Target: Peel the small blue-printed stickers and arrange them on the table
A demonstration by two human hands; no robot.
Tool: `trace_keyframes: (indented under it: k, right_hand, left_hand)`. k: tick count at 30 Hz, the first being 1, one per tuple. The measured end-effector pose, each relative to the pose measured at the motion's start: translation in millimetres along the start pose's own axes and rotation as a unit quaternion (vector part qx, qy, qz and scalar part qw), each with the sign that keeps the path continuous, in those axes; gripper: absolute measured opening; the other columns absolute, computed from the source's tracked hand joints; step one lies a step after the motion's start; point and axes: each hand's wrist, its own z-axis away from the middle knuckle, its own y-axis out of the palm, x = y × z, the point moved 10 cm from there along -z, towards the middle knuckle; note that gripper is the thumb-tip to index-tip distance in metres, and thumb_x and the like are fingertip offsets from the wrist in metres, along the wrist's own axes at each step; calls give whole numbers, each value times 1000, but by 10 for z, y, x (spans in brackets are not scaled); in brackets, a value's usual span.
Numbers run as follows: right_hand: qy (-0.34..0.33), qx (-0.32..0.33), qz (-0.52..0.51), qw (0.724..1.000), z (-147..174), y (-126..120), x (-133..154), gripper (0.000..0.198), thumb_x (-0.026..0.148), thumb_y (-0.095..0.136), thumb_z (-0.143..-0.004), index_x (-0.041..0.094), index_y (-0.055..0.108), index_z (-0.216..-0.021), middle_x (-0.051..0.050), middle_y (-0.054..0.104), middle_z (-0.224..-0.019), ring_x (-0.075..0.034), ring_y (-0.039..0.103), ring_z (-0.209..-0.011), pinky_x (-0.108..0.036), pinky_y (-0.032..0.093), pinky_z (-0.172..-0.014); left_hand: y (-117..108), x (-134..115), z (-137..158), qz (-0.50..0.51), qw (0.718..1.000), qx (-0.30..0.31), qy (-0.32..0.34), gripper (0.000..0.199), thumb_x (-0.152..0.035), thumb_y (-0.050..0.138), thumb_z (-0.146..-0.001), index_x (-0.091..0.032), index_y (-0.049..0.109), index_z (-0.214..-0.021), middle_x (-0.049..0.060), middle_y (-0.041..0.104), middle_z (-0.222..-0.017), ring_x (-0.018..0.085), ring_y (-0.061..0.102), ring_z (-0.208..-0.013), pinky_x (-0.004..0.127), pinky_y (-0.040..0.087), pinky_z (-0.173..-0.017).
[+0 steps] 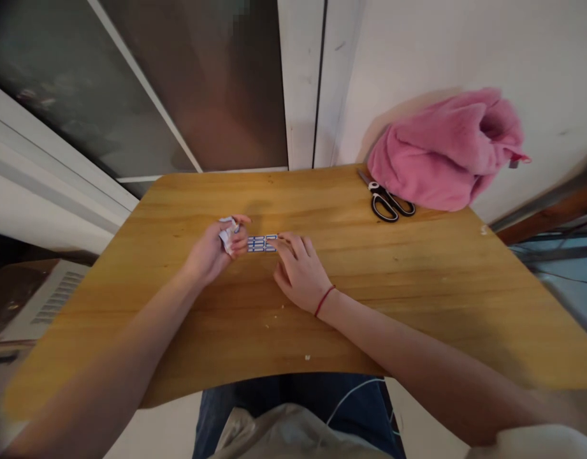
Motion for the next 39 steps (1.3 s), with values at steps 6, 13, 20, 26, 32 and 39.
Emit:
trace_keyframes:
  k: [6, 13, 20, 26, 32, 39]
  right_hand:
    - [53, -76, -167, 982, 69, -230, -106, 16, 20, 40, -89, 20, 48, -104, -5, 50, -86, -17, 49, -79, -33, 45, -74]
    - [116, -123, -226, 959, 184, -276, -164, 27, 31, 55, -84, 22, 41, -105, -3, 48, -88, -14, 47, -73, -30, 45, -64]
    - [183, -106, -319, 924, 138, -101, -306, 19, 32, 57, -84, 22, 45, -95, 0, 53, -82, -11, 51, -68, -26, 45, -58]
    - [228, -110, -361, 898, 149, -56, -507, 17, 37, 57, -84, 21, 50, -89, 0, 54, -78, -12, 53, -69, -28, 47, -63]
    - [214, -90, -293, 928, 138, -50, -511, 17, 37, 52, -87, 21, 54, -94, -3, 59, -86, -14, 55, -74, -30, 48, -64]
    - [176, -59, -221, 957, 89, -69, -421, 19, 32, 61, -82, 20, 57, -95, -3, 55, -89, -13, 54, -72, -28, 48, -60]
  left_hand:
    - [474, 193, 327, 169, 984, 11, -62, 16, -20, 53, -81, -16, 60, -95, 4, 63, -78, 11, 59, -67, 24, 47, -62]
    - [562, 228, 440, 169, 984, -25, -42, 17, -24, 67, -74, -19, 63, -90, 6, 69, -92, 19, 65, -90, 35, 47, -87]
    - [493, 361, 454, 175, 982, -58, -47, 22, -25, 75, -66, -18, 67, -85, 2, 67, -87, 13, 63, -82, 29, 49, -84]
    - [582, 420, 460, 206, 975, -21, -85, 23, -26, 72, -71, -19, 68, -92, 3, 68, -93, 15, 63, -88, 33, 49, -89]
    - [561, 497, 457, 221, 969, -39, -100, 24, -22, 72, -70, -20, 67, -93, 2, 68, -96, 12, 62, -89, 29, 47, -89]
    - [532, 539, 404, 225, 968, -49, -98, 18, -21, 71, -70, -18, 63, -86, 0, 66, -85, 9, 61, -77, 26, 48, -81]
